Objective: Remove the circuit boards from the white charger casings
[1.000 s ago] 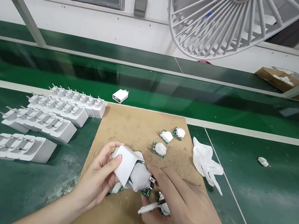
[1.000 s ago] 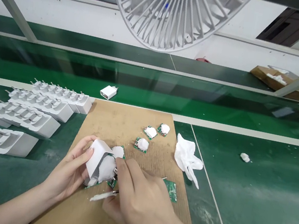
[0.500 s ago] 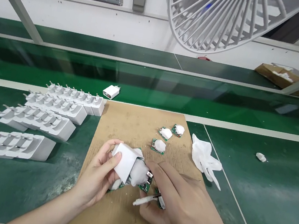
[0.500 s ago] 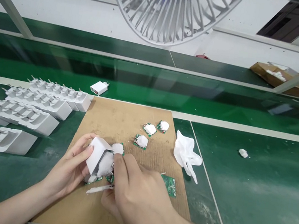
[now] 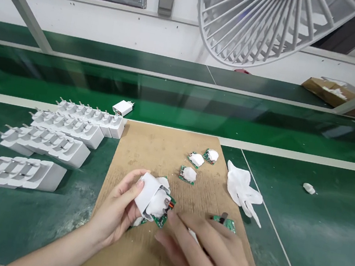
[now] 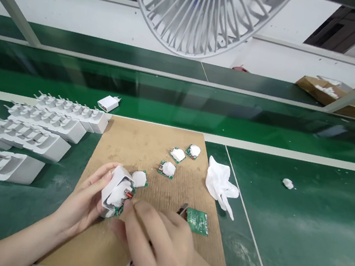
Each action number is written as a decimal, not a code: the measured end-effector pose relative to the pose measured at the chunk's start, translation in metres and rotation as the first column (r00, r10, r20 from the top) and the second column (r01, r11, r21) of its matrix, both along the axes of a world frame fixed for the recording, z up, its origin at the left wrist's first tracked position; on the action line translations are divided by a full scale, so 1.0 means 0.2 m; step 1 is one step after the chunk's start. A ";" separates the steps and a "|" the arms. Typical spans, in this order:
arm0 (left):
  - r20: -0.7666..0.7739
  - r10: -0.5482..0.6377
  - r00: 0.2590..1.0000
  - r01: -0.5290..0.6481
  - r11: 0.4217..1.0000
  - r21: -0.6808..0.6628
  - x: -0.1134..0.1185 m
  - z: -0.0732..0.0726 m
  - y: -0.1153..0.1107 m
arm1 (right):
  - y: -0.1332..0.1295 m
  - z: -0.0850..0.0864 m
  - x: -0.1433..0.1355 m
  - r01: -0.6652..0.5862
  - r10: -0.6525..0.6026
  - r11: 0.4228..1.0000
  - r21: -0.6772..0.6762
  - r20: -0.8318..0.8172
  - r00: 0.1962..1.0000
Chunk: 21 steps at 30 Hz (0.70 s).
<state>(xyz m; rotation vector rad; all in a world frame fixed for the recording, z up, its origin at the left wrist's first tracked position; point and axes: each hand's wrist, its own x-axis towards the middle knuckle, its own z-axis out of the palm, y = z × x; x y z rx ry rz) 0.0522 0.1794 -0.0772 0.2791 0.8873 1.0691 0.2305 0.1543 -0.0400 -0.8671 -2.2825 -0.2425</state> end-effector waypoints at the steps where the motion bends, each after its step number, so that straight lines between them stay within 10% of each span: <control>1: 0.007 -0.006 1.000 0.006 1.000 -0.010 0.00 0.00 0.00 | -0.01 -0.02 -0.01 0.012 -0.012 0.999 0.032 -0.020 1.000; 9: 0.078 -0.087 0.993 0.093 0.992 -0.084 0.00 -0.02 -0.01 | 0.04 -0.08 -0.03 -0.182 0.176 0.978 0.105 0.062 0.982; 13: 0.092 -0.168 0.981 0.179 0.975 -0.131 0.01 -0.02 -0.01 | 0.09 -0.03 0.03 -0.097 0.105 0.970 -0.223 0.028 0.994; 16: 0.147 -0.371 0.917 0.382 0.922 -0.061 -0.01 -0.03 -0.02 | 0.12 -0.01 0.05 -0.104 0.120 0.861 -0.499 0.000 0.993; 21: -0.077 -0.449 0.890 0.456 0.878 0.148 -0.06 -0.04 -0.05 | 0.15 -0.01 0.03 -0.132 0.086 0.814 -0.566 -0.108 0.991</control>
